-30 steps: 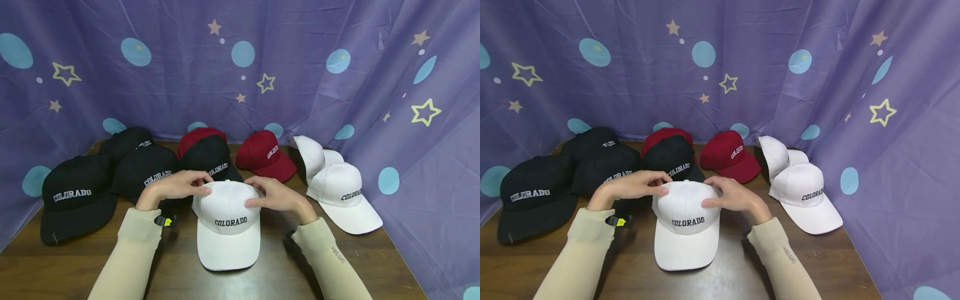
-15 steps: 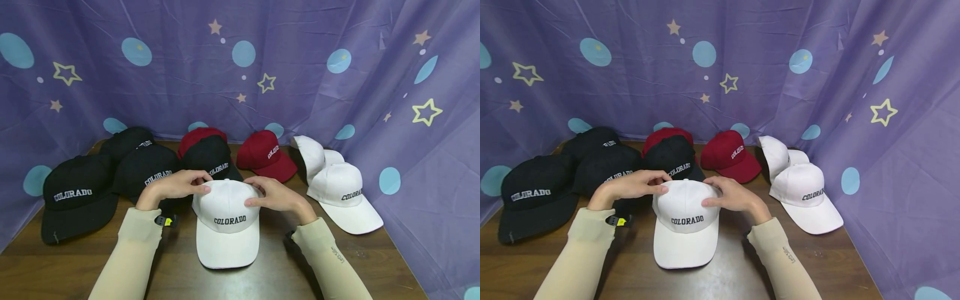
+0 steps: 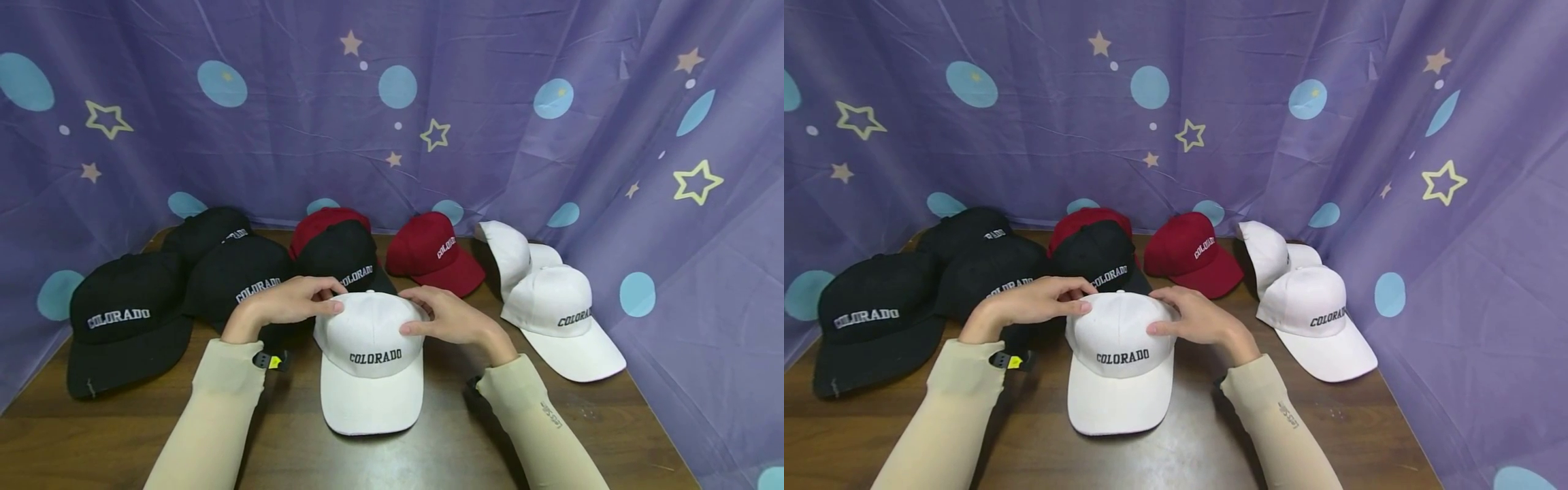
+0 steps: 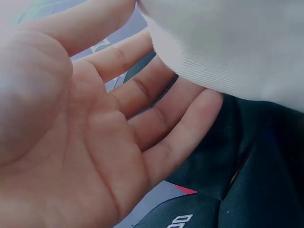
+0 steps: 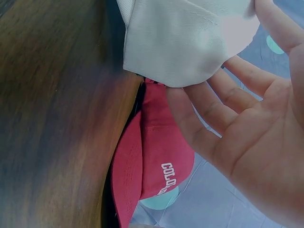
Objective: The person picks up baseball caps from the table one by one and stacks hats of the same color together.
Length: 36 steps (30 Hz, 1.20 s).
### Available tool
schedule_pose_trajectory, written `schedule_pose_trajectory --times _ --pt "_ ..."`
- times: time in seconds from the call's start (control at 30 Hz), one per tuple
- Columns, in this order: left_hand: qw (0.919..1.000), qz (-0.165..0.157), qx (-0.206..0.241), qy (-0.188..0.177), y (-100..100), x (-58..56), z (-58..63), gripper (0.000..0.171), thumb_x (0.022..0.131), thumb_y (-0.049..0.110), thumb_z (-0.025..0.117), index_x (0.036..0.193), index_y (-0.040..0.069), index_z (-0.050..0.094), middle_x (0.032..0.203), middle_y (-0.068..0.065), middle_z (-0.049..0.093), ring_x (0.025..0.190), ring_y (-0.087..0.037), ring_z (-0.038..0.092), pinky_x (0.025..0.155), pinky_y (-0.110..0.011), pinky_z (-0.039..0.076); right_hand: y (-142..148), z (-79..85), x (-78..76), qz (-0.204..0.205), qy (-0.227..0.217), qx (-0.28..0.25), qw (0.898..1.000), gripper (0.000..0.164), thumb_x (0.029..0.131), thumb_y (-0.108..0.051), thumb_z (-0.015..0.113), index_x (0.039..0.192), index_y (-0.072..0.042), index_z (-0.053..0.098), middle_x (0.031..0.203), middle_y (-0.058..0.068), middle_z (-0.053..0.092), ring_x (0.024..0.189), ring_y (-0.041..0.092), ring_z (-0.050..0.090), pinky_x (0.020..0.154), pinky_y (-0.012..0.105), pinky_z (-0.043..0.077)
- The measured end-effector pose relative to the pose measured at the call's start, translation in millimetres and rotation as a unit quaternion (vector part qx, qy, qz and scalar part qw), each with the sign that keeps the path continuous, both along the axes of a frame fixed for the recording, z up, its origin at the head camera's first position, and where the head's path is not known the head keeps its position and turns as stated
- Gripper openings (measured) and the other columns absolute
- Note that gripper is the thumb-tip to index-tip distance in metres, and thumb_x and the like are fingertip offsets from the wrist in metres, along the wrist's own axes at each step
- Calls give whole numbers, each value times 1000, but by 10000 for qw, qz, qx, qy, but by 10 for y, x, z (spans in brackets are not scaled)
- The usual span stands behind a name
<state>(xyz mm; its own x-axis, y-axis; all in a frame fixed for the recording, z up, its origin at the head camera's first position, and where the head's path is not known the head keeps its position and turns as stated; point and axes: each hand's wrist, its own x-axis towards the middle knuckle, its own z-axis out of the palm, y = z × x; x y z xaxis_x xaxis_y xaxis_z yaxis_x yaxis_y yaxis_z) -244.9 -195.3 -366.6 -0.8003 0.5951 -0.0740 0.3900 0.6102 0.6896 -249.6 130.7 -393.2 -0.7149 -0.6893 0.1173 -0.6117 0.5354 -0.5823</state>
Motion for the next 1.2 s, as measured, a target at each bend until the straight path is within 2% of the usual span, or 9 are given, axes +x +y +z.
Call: schedule_pose_trajectory --times 0.17,0.37,0.6,0.7,0.8,0.93,1.07,1.13,1.2 --pt "9998 -28 -16 188 4 3 4 30 93 35 62 118 17 60 98 -3 60 90 -21 54 75 -37 49 3 7 5 -54 39 3 10000 62 81 -47 73 133 -22 51 115 -12 53 99 9 51 85 29 46" --pt "9998 120 -74 136 7 5 35 30 93 35 63 119 20 60 99 -2 60 91 -21 54 77 -37 49 -4 17 7 -64 79 -26 9999 61 82 -45 73 133 -21 50 117 -11 52 100 11 50 85 34 47" --pt "9996 179 -88 195 -12 -3 50 33 93 35 63 121 19 59 101 -1 60 93 -20 54 80 -36 48 17 37 -10 15 48 -201 9998 64 83 -43 73 135 -13 50 118 -6 53 101 14 51 85 41 49" --pt "9993 204 -41 297 -25 -2 67 33 93 32 64 122 17 59 102 -1 61 93 -19 55 81 -37 48 44 52 -25 14 -57 -301 9995 66 83 -43 73 136 -12 48 120 -3 54 103 13 53 86 41 50" --pt "9986 219 34 480 -33 -1 94 34 93 28 64 123 13 58 102 -2 62 93 -19 57 81 -37 49 94 99 -27 -25 -175 -429 9989 64 84 -42 72 136 -15 47 123 2 54 108 15 54 89 41 49" --pt "9962 290 158 806 -15 15 144 34 94 26 64 123 12 58 102 -2 62 93 -17 57 81 -38 49 258 287 42 -160 -269 -768 9966 56 87 -36 70 136 -20 47 123 3 55 109 21 55 91 46 47" --pt "9927 283 367 1114 43 40 195 32 95 27 62 124 15 57 103 0 62 92 -15 58 81 -37 50 539 639 150 -433 -267 -1019 9935 50 90 -20 68 136 -12 48 123 7 55 108 25 56 91 49 46" --pt "9908 281 470 1235 73 50 217 30 95 27 62 123 19 57 104 2 61 92 -13 58 82 -36 50 717 798 147 -642 -196 -933 9934 48 91 -14 66 135 -8 48 124 9 56 108 26 57 91 48 46" --pt "9888 282 565 1349 97 60 242 28 94 28 62 121 23 58 105 5 61 92 -10 58 82 -34 50 937 866 65 -871 2 -752 9934 44 92 -15 65 134 -10 50 124 8 57 108 23 57 90 45 47"
